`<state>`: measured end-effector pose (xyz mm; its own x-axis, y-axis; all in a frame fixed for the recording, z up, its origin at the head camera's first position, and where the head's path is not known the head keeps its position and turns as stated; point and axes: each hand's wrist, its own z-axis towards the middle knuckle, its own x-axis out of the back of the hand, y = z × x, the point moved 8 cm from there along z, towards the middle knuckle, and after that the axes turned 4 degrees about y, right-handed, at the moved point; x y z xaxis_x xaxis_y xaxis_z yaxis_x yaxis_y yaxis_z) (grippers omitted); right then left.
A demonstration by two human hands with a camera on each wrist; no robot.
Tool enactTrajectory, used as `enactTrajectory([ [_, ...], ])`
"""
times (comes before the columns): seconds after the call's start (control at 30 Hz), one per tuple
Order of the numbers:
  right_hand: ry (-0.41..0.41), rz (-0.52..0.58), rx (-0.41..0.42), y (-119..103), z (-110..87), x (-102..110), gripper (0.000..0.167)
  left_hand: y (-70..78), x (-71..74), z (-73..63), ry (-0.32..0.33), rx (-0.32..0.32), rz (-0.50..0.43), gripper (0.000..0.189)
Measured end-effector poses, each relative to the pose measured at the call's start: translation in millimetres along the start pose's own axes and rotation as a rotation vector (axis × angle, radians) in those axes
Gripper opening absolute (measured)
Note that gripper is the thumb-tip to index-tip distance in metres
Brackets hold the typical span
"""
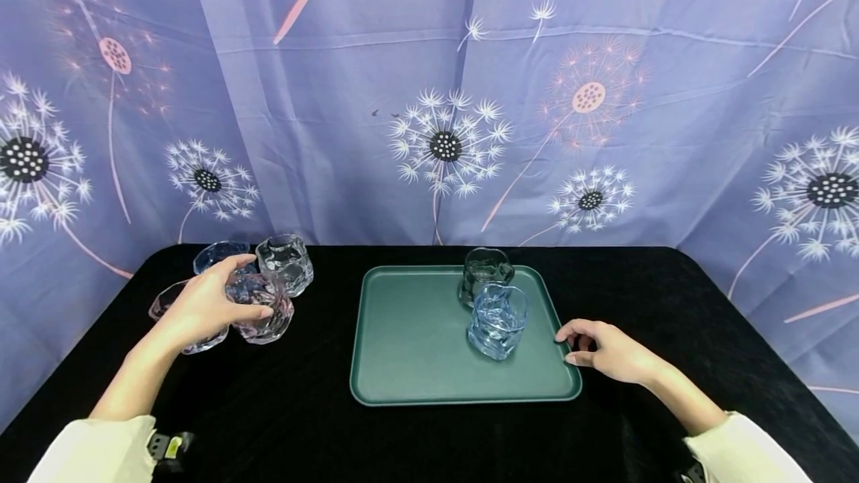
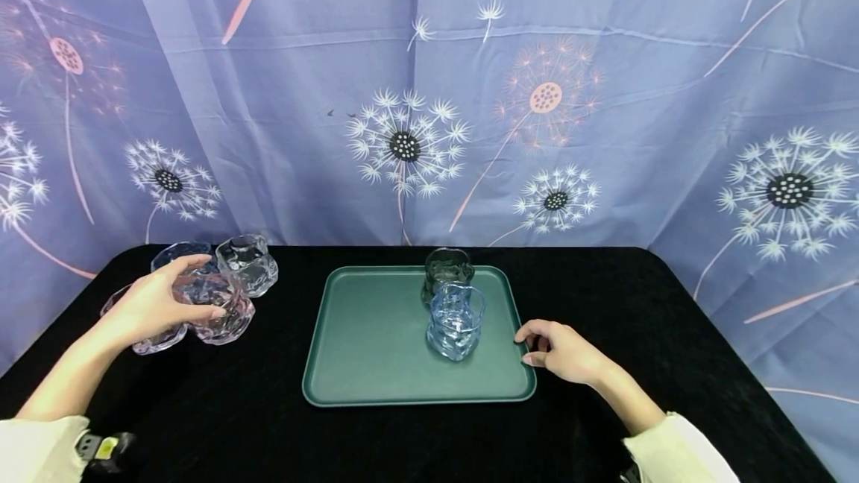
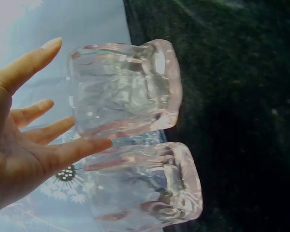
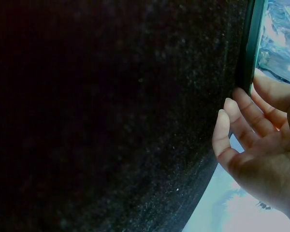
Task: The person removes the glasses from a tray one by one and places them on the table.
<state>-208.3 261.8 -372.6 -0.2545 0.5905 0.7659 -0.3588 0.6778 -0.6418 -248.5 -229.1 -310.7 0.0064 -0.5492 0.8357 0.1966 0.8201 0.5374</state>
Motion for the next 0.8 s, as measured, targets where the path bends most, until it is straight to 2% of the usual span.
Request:
enactTrajectory([
  [0.4, 0.002, 0.000, -0.004, 1, 0.0, 0, 0.021, 25.9, 10.2, 2.3, 0.000, -0.077, 0.032, 0.087],
  [0.57, 0.002, 0.007, -0.004, 1, -0.4, 0, 0.021, 40.3, 6.2, 4.8, -0.002, -0.110, 0.017, 0.088],
  [0.8, 0.005, 0.009, -0.007, 1, -0.3, 0, 0.021, 57.4, -9.3, 10.3, -0.010, -0.146, -0.011, 0.082],
])
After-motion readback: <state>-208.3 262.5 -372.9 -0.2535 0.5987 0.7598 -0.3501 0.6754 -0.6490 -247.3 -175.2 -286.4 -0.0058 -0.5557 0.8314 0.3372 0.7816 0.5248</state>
